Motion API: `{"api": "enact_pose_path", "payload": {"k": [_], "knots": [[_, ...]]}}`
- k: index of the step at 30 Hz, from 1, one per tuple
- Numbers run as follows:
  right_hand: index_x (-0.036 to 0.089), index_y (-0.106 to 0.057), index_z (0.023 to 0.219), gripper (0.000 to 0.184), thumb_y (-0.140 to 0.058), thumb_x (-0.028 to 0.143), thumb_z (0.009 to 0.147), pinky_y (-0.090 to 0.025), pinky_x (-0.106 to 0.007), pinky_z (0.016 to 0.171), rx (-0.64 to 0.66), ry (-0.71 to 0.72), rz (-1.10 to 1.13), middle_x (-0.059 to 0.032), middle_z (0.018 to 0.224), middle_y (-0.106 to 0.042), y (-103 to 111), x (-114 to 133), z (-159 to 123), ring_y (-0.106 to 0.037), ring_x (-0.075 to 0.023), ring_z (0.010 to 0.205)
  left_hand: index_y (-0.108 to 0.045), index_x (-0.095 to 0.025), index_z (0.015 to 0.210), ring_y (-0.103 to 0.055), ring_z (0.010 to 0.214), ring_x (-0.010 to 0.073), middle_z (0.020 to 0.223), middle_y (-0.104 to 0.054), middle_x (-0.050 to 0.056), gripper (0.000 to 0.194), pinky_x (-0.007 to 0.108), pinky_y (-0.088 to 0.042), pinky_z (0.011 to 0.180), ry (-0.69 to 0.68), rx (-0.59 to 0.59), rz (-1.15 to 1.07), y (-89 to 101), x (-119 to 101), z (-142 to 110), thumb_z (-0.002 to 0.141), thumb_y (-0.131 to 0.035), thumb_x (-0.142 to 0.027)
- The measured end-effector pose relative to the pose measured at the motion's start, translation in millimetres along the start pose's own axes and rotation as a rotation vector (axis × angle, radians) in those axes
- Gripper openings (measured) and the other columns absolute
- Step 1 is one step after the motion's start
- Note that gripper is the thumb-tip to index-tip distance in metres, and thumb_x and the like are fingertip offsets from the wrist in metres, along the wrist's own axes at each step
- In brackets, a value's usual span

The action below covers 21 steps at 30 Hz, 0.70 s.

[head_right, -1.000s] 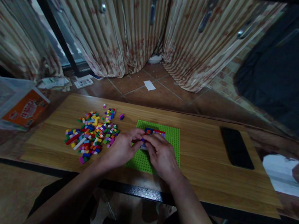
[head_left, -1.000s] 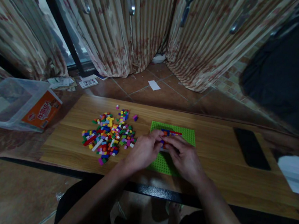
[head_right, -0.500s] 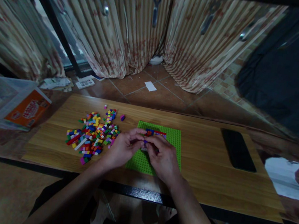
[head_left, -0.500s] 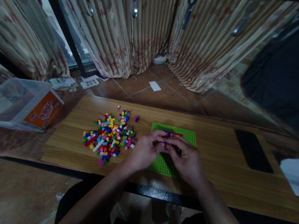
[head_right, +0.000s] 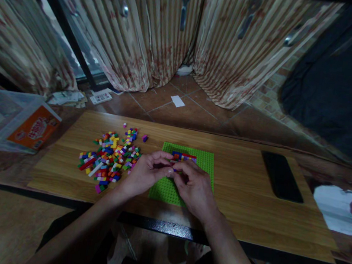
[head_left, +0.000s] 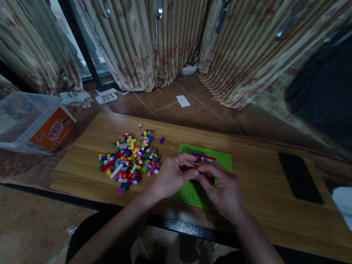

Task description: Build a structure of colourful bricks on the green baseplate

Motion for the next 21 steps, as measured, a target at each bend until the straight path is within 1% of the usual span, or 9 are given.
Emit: {"api": "enact_pose_path", "payload": {"k": [3,5,7,10,13,16,18,21], "knots": [[0.023,-0.066,0.083,0.010,-0.061,0.032,0.083,-0.047,-0.026,0.061,-0.048,-0.086,0.003,-0.0009,0.079,-0.066,9.1,-13.8,0.2,-0.061,-0.0148,0.067,-0.063,-0.015,0.101,-0.068,0.073,0.0134,0.082,-0.072,0.002,0.021,0.025,-0.055,0.069,-0.008,-0.030,0.040,2.1,1.7,1.0,0.080,-0.064,-0.017],[0.023,-0.066,0.082,0.010,-0.062,0.031,0.080,-0.048,-0.027,0.061,-0.106,-0.196,0.012,-0.0009,0.077,-0.067,20.2,-27.7,0.5,-0.062,-0.0152,0.066,-0.064,-0.015,0.099,-0.066,0.068,0.0126,0.078,-0.070,0.001,0.018,0.023,-0.053,0.064,0.000,-0.067,0.087,5.3,3.9,2.2,0.083,-0.061,-0.019],[0.022,-0.066,0.080,0.011,-0.062,0.032,0.076,-0.049,-0.027,0.061,-0.136,-0.318,0.006,-0.0010,0.074,-0.068,32.0,-41.5,0.2,-0.063,-0.0160,0.066,-0.064,-0.015,0.098,-0.064,0.064,0.0119,0.074,-0.068,0.000,0.016,0.022,-0.052,0.060,0.011,-0.084,0.125,8.2,6.4,3.4,0.084,-0.059,-0.021],[0.021,-0.066,0.076,0.012,-0.063,0.032,0.072,-0.048,-0.028,0.057,-0.095,-0.447,-0.011,0.0000,0.068,-0.068,43.2,-57.1,-1.1,-0.063,-0.0161,0.061,-0.065,-0.015,0.097,-0.064,0.062,0.0120,0.073,-0.068,0.000,0.016,0.023,-0.052,0.060,0.015,-0.078,0.174,10.4,9.4,4.6,0.084,-0.057,-0.021],[0.021,-0.066,0.077,0.013,-0.063,0.032,0.071,-0.049,-0.028,0.057,-0.004,-0.504,0.049,0.0004,0.067,-0.068,42.4,-67.2,-3.3,-0.064,-0.0160,0.059,-0.066,-0.016,0.096,-0.065,0.067,0.0125,0.078,-0.070,0.001,0.016,0.022,-0.052,0.062,0.003,-0.065,0.224,10.0,10.2,4.8,0.084,-0.056,-0.020],[0.020,-0.065,0.078,0.015,-0.064,0.033,0.070,-0.051,-0.029,0.058,0.039,-0.545,0.131,-0.0004,0.069,-0.069,35.8,-72.7,-5.4,-0.065,-0.0165,0.059,-0.067,-0.016,0.094,-0.066,0.072,0.0130,0.083,-0.071,0.002,0.015,0.022,-0.052,0.063,-0.009,-0.060,0.253,9.0,9.0,4.6,0.084,-0.056,-0.018],[0.019,-0.065,0.077,0.016,-0.065,0.034,0.070,-0.051,-0.029,0.057,0.049,-0.537,0.160,-0.0005,0.068,-0.069,31.7,-73.4,-5.3,-0.065,-0.0160,0.058,-0.067,-0.016,0.093,-0.067,0.074,0.0134,0.084,-0.072,0.003,0.015,0.022,-0.051,0.064,-0.009,-0.065,0.271,9.1,8.0,4.4,0.083,-0.056,-0.017],[0.020,-0.066,0.075,0.015,-0.066,0.034,0.070,-0.050,-0.028,0.055,0.065,-0.484,0.163,0.0000,0.065,-0.069,27.4,-73.2,-3.7,-0.063,-0.0149,0.055,-0.067,-0.016,0.093,-0.067,0.076,0.0142,0.085,-0.072,0.003,0.015,0.022,-0.051,0.065,-0.009,-0.070,0.287,9.5,6.4,4.0,0.083,-0.056,-0.016]]}}
Point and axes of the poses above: each hand's wrist, its own z-axis towards the middle knuckle, its own y-axis out of the back of the hand, x = y × z, the point moved 4 cm from there along z, towards the middle knuckle
